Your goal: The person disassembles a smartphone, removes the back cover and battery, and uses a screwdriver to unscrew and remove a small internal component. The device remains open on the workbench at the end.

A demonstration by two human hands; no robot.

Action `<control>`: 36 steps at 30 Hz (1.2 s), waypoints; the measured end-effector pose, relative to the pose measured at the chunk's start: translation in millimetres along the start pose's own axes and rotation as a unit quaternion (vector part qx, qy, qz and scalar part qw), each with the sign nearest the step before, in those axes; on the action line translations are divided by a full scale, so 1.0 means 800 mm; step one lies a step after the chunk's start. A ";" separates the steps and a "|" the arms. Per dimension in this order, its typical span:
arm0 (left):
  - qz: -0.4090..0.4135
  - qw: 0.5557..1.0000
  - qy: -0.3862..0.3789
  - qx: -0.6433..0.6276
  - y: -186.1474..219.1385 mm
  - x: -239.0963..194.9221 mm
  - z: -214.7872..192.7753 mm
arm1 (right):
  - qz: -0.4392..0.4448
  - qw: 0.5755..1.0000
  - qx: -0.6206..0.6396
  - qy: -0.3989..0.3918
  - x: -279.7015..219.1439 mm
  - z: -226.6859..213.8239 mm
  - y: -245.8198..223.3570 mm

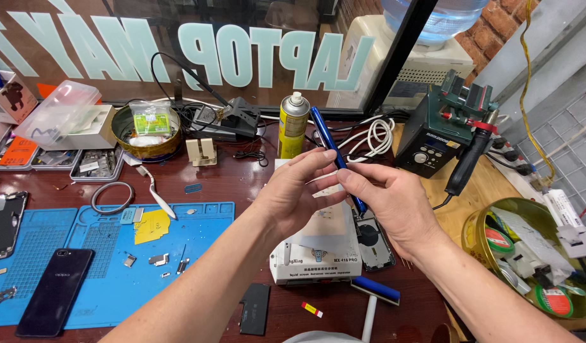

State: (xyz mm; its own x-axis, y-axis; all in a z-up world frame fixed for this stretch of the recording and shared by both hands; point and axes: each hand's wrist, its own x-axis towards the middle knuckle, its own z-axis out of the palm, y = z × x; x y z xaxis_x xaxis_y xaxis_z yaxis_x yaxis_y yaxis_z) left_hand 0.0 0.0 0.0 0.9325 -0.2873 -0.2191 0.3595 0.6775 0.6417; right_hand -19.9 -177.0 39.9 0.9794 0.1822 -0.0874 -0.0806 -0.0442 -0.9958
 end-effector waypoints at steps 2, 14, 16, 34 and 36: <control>-0.001 1.000 0.001 0.000 0.001 -0.004 0.001 | 0.003 1.000 0.006 -0.001 -0.002 0.001 -0.001; -0.004 1.000 -0.005 -0.009 0.003 -0.010 -0.002 | 0.043 0.998 0.036 0.017 -0.003 0.001 -0.005; -0.004 1.000 -0.014 -0.019 0.002 -0.010 -0.004 | 0.043 0.997 0.057 0.013 -0.002 -0.001 -0.006; -0.047 0.998 0.007 -0.046 -0.001 -0.013 0.001 | 0.077 0.976 0.203 0.020 -0.001 -0.019 0.005; -0.045 0.998 -0.001 -0.044 -0.003 -0.012 0.001 | 0.075 0.977 0.199 0.019 -0.002 -0.020 0.007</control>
State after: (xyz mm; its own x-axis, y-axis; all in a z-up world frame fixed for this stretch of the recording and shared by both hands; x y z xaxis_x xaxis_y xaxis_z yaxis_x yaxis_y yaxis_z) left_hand -10.0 0.9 1.5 0.8963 -0.3504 -0.2718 0.4435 0.7052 0.5532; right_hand -19.2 -193.1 34.7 0.9566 0.1661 -0.2395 -0.2820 0.3197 -0.9046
